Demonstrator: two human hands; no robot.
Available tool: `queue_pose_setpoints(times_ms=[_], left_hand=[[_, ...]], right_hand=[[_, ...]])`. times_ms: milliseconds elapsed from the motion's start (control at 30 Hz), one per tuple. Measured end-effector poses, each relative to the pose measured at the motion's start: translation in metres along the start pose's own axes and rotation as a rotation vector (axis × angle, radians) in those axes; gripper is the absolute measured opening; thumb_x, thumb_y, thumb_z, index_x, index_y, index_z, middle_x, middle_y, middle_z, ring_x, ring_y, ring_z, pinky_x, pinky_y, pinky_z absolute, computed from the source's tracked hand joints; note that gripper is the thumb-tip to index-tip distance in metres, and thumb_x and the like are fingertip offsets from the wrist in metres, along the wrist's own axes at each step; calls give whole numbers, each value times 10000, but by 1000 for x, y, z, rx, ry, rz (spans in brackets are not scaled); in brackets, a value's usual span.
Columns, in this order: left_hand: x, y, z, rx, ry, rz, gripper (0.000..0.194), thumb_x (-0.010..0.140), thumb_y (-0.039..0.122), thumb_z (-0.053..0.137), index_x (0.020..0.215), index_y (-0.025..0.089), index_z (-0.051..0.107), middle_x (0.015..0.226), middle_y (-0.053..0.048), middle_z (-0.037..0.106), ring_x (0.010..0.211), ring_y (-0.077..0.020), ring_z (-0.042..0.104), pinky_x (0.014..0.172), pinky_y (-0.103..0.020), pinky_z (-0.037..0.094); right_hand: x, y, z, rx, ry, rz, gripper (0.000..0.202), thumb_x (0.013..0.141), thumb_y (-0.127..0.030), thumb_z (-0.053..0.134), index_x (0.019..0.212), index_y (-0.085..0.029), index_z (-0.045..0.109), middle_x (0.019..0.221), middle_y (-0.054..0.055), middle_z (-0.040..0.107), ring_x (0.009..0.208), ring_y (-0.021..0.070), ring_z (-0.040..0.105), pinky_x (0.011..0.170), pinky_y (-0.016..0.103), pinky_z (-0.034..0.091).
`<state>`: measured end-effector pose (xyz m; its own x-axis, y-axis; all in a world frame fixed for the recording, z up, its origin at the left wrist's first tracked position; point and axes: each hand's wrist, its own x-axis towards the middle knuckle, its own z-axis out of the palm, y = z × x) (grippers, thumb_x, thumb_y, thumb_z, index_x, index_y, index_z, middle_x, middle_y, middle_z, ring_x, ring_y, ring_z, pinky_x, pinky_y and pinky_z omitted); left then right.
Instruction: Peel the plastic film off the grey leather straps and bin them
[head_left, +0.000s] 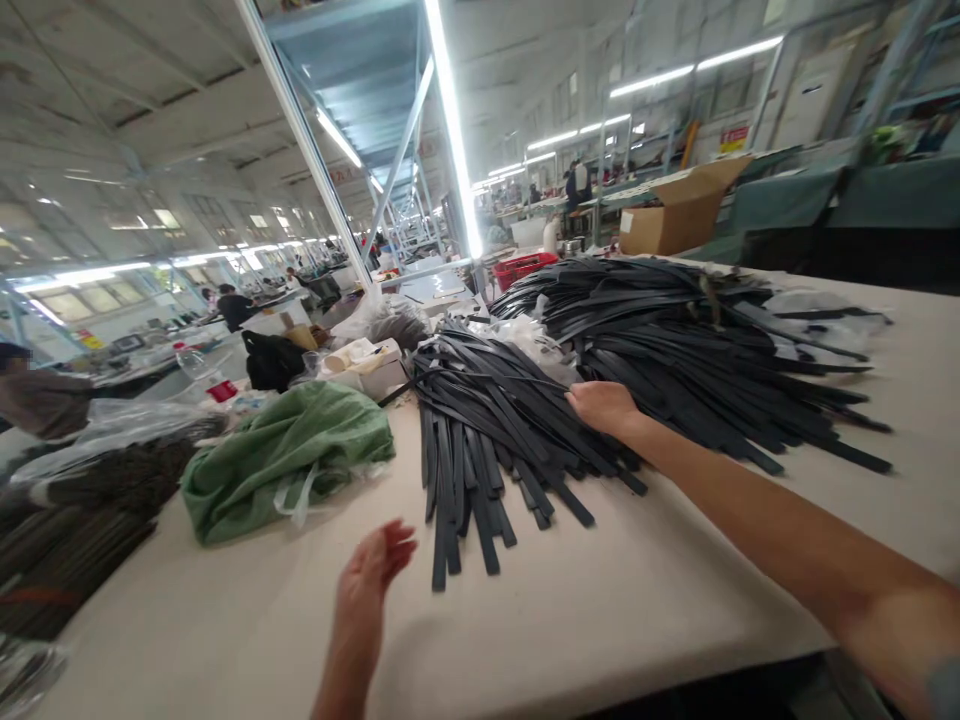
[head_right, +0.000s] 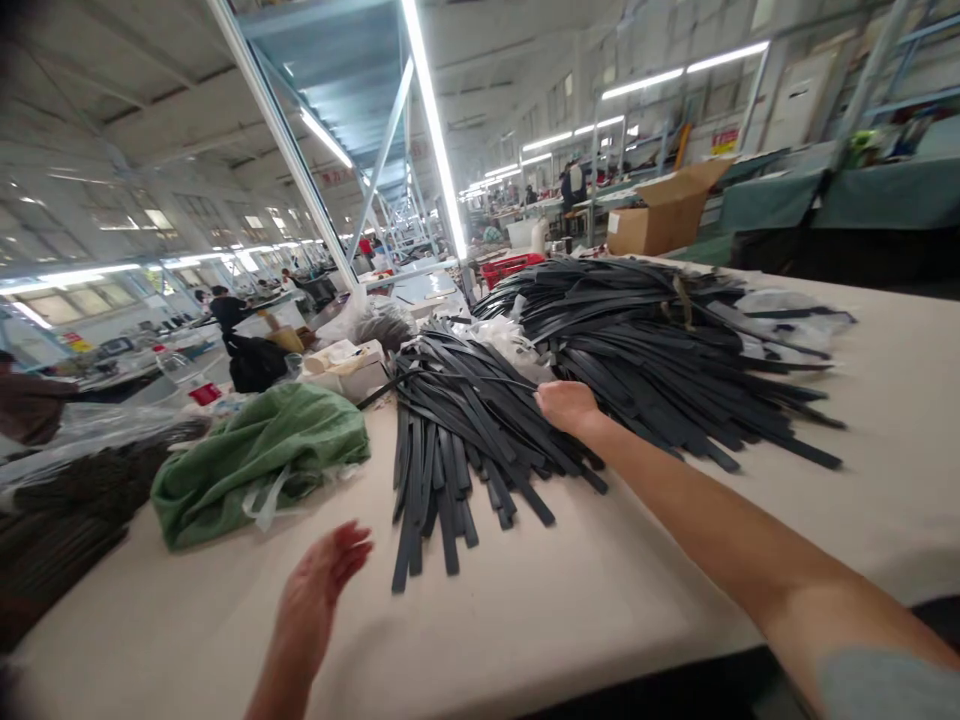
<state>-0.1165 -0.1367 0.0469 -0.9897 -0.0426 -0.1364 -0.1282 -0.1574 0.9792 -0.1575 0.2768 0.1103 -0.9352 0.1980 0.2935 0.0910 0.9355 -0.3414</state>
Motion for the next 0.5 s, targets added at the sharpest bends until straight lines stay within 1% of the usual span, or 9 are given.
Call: queue_pose_setpoints(times_ms=[67, 133, 200, 233, 267, 333, 400, 467, 500], left_hand=[[-11, -12, 70, -145, -205, -191, 582, 705, 596, 747, 1070, 148, 682, 1023, -132, 748, 892, -235, 717, 747, -304, 555], [-22, -21, 133, -279, -411, -412, 490, 825, 546, 659, 1105, 143, 653, 1053, -151, 736, 897, -227, 716, 717, -289, 544], [-26, -24, 182, -400, -530, -517, 439, 928, 512, 526, 1111, 127, 627, 1032, -156, 730, 857, -214, 717, 694, -287, 540], [-24, -24, 199, -461, -527, -542, 411, 958, 485, 479, 1095, 124, 618, 1001, -149, 729, 833, -209, 717, 697, -293, 542], [-20, -21, 212, -521, -488, -557, 379, 978, 452, 448, 1065, 122, 614, 961, -137, 728, 801, -199, 716, 700, -297, 546], [-7, -13, 227, -635, -337, -565, 300, 994, 366, 439, 984, 119, 609, 868, -104, 714, 725, -174, 704, 694, -300, 553], [10, -4, 231, -710, -202, -547, 240, 995, 287, 450, 918, 122, 606, 797, -66, 691, 650, -137, 679, 667, -279, 554], [23, 3, 231, -738, -130, -506, 224, 999, 250, 441, 893, 137, 603, 763, -34, 672, 608, -104, 656, 633, -240, 543], [25, 5, 230, -741, -112, -486, 224, 1003, 244, 431, 893, 147, 601, 757, -21, 668, 600, -91, 649, 624, -220, 537]], right_hand=[[-31, -19, -14, -30, -79, -41, 361, 952, -270, 463, 617, -196, 577, 717, 120, 705, 756, 207, 662, 662, 289, 392], [-68, -34, -22, -8, -166, -83, 377, 933, -269, 472, 575, -202, 569, 630, 76, 681, 648, 181, 640, 600, 274, 364], [-110, -39, -27, 81, -276, -105, 396, 940, -291, 439, 586, -206, 593, 596, 39, 671, 586, 164, 617, 578, 267, 361], [-132, -38, -28, 151, -324, -97, 408, 949, -313, 412, 607, -207, 608, 599, 28, 672, 580, 164, 613, 582, 266, 372], [-155, -33, -29, 226, -366, -76, 426, 958, -340, 383, 627, -208, 616, 607, 22, 671, 586, 167, 613, 593, 269, 386], [-204, -14, -29, 351, -419, 2, 467, 966, -408, 344, 635, -209, 607, 611, 21, 655, 598, 178, 610, 611, 279, 413], [-256, 14, -26, 407, -434, 97, 501, 956, -486, 342, 615, -216, 590, 608, 25, 635, 592, 187, 603, 597, 287, 436], [-311, 45, -17, 449, -416, 201, 505, 913, -574, 401, 604, -235, 611, 612, 29, 644, 576, 201, 608, 562, 295, 470], [-337, 60, -11, 464, -377, 263, 509, 874, -618, 441, 574, -249, 622, 584, 30, 647, 545, 209, 612, 530, 303, 486]])
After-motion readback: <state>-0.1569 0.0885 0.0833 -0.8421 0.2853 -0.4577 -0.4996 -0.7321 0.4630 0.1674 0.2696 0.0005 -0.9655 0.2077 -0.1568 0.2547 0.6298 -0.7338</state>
